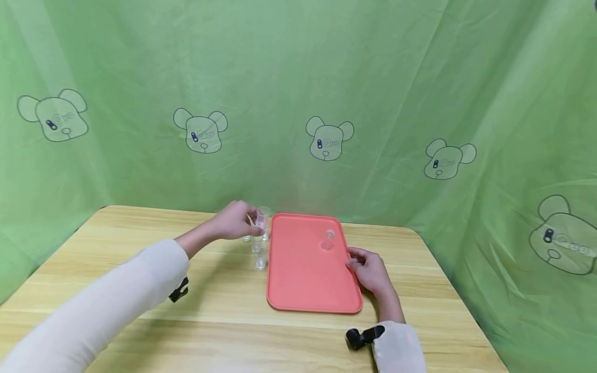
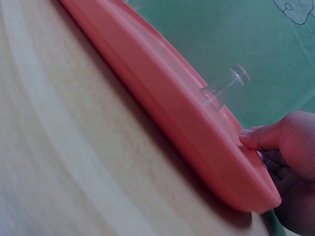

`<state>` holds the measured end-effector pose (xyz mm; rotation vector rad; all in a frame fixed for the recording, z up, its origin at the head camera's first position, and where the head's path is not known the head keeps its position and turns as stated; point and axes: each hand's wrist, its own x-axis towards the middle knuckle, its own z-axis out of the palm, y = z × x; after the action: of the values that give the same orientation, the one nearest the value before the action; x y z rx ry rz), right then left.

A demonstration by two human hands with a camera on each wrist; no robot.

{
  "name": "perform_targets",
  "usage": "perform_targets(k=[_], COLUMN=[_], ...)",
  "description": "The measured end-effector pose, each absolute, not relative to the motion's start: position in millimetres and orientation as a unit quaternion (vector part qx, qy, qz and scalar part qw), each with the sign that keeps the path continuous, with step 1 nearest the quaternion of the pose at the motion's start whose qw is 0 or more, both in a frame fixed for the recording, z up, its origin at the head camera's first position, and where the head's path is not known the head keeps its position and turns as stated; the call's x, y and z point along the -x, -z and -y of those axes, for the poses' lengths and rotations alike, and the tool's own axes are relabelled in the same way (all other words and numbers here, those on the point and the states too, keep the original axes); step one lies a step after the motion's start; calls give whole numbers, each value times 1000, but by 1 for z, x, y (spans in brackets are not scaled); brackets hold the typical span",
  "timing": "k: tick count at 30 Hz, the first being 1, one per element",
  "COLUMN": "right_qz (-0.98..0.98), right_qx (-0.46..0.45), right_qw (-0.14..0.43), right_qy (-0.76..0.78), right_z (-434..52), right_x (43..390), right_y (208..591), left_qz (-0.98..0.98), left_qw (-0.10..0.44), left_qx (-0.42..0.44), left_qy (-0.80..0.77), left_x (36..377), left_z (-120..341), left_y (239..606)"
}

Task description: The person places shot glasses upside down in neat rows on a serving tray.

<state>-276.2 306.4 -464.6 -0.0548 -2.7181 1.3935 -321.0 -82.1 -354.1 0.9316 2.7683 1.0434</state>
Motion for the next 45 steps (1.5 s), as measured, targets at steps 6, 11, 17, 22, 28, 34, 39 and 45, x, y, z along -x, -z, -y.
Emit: perform_targets(k=[6,11,17,22,28,34,39,45], right_qz=[890,890,890,890,891,891,891,892], right_qx=[17,19,18,17,15,16,21,20], right_qw=[45,40,44,43,45,44,41,37], right_qy=[-453,-454,-454,-453,-452,-452,-451,-449], right_z=[-306,-307,-307,-307,-308,-308,-308,-307], right_x=[277,277,277,276,278,276,276,279], right_y=[466,467,467,467,467,467,466,466], left_qz=[-891,-885,-884,-887,-887,-899,-911,-919], left_qw=[14,17,19,25,23,27,28,37], left_qx=[-298,-297,-287,-278,-274,-259,-243,-220], left_qy=[-343,-359,-369,-369,-371,-353,-331,-324], left_x=[324,327,329,329,337,347,354,358], left_z=[68,54,37,22,6,-7,-14,-18], left_y=[349,349,350,352,358,365,367,372])
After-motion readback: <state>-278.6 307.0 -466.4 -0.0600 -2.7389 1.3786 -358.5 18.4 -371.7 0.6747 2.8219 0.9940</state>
